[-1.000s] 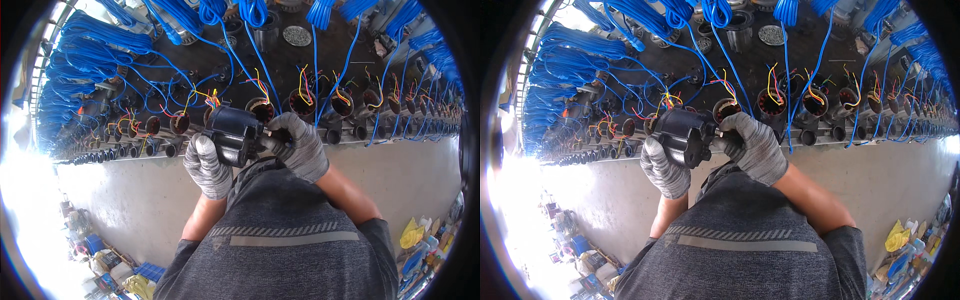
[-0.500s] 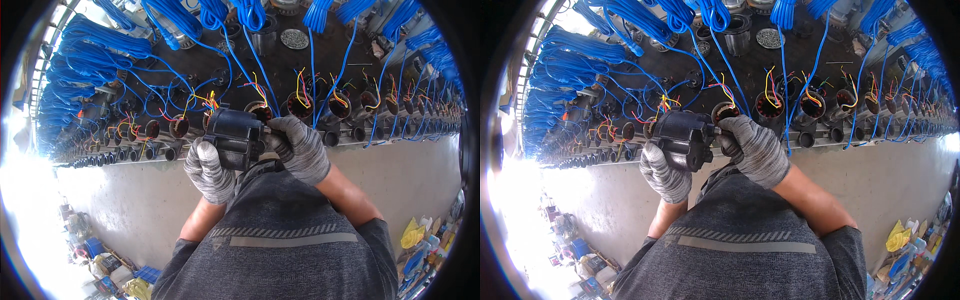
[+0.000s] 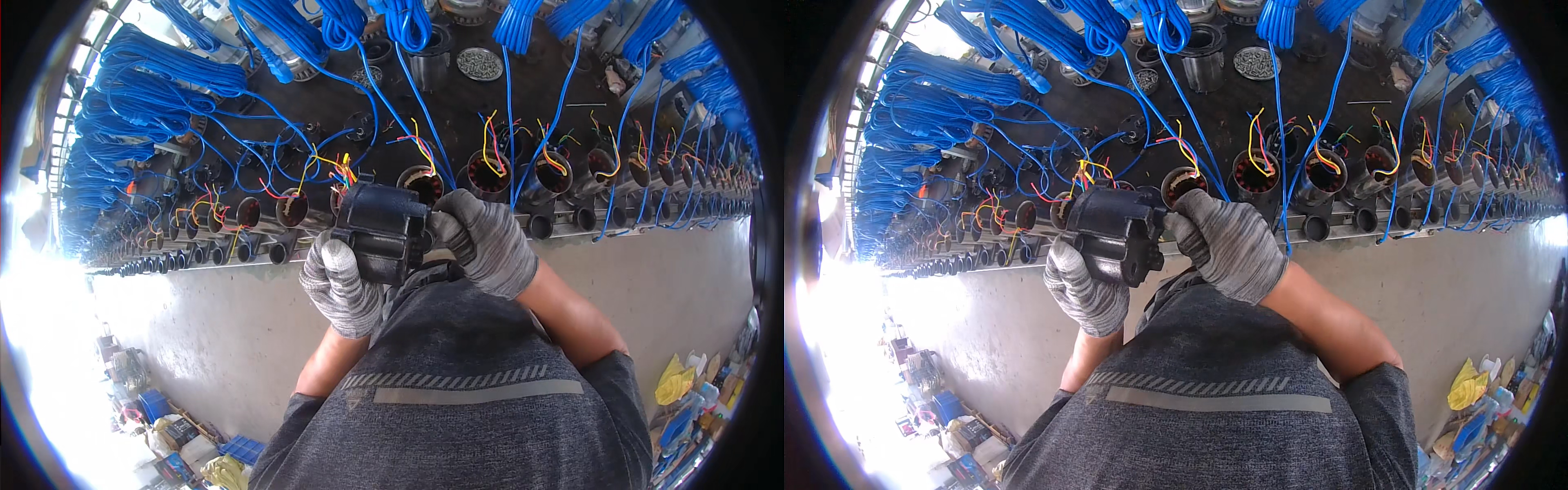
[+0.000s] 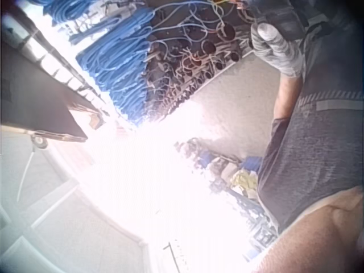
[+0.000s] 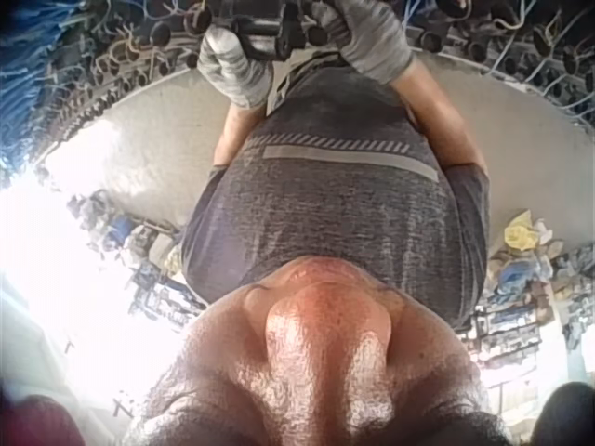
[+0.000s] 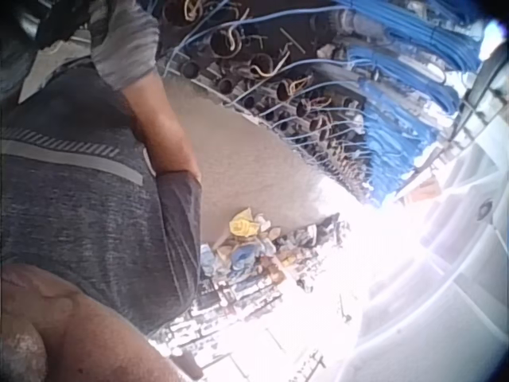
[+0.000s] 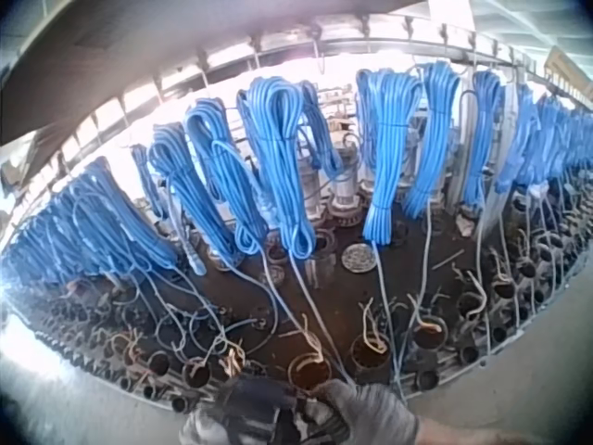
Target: The person threads electrical wires through the ports of black motor covers, fits rubber grommets around the cables, and positions the covers onto motor housings along the workbench.
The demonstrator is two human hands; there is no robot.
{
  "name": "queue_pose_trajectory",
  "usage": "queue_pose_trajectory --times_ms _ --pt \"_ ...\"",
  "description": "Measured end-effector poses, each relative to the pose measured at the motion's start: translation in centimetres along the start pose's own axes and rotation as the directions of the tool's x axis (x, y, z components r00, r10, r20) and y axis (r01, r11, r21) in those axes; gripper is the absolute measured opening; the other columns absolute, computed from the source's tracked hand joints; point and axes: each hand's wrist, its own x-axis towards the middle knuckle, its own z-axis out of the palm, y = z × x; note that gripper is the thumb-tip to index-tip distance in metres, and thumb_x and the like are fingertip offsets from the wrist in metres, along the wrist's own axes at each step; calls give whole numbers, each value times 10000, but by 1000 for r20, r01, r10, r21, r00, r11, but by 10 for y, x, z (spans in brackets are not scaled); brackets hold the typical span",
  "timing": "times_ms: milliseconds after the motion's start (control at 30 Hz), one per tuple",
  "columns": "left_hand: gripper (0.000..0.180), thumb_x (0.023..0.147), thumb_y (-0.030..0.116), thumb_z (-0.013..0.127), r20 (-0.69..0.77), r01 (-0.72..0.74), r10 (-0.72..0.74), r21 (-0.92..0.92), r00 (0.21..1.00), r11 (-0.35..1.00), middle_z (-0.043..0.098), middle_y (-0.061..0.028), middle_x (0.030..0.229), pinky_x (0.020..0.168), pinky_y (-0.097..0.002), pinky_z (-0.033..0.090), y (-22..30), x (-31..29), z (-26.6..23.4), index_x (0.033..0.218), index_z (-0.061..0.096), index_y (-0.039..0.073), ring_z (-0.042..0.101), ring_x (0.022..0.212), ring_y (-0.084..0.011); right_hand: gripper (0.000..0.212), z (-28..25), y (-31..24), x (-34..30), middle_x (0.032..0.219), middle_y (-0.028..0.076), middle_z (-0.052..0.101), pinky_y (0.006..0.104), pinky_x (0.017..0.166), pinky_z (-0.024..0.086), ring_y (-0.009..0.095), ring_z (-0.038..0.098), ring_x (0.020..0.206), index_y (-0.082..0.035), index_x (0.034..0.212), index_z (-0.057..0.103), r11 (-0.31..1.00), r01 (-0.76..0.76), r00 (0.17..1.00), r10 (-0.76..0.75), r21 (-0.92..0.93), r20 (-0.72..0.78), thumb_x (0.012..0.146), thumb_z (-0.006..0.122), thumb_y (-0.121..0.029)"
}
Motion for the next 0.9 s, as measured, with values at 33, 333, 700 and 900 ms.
queue_pose_trajectory --times_ms 33,333,700,900 --pt "686 1015 554 474 41 -14 11 81 999 997 697 -174 1069 803 -369 622 0 -1 -2 1232 590 -87 723 930 -267 217 -1 1 0 821 160 690 391 643 534 327 697 740 -18 1072 615 993 -95 994 90 66 65 989 615 -218" --pt "552 980 486 603 -63 8 -17 -145 998 989 719 -161 1016 805 -362 603 -8 2 -1 1096 648 -51 722 900 -234 225 19 -10 1 851 152 663 382 674 531 311 663 731 -20 1075 615 981 -17 972 61 192 -226 947 683 -192" --pt "595 987 501 579 -62 19 -25 -95 998 995 718 -161 1025 791 -352 603 -2 2 -3 1181 638 -58 720 899 -226 205 -1 -4 4 859 174 655 456 656 531 375 660 771 -55 1136 600 973 142 990 -136 -179 47 985 581 -191" --pt "572 999 483 565 -61 12 -15 -60 998 998 723 -155 999 773 -344 599 2 0 6 1165 641 -59 718 897 -219 276 2 -1 7 725 179 644 468 613 525 389 655 677 -42 1137 598 990 -138 986 134 37 99 1014 539 -282"
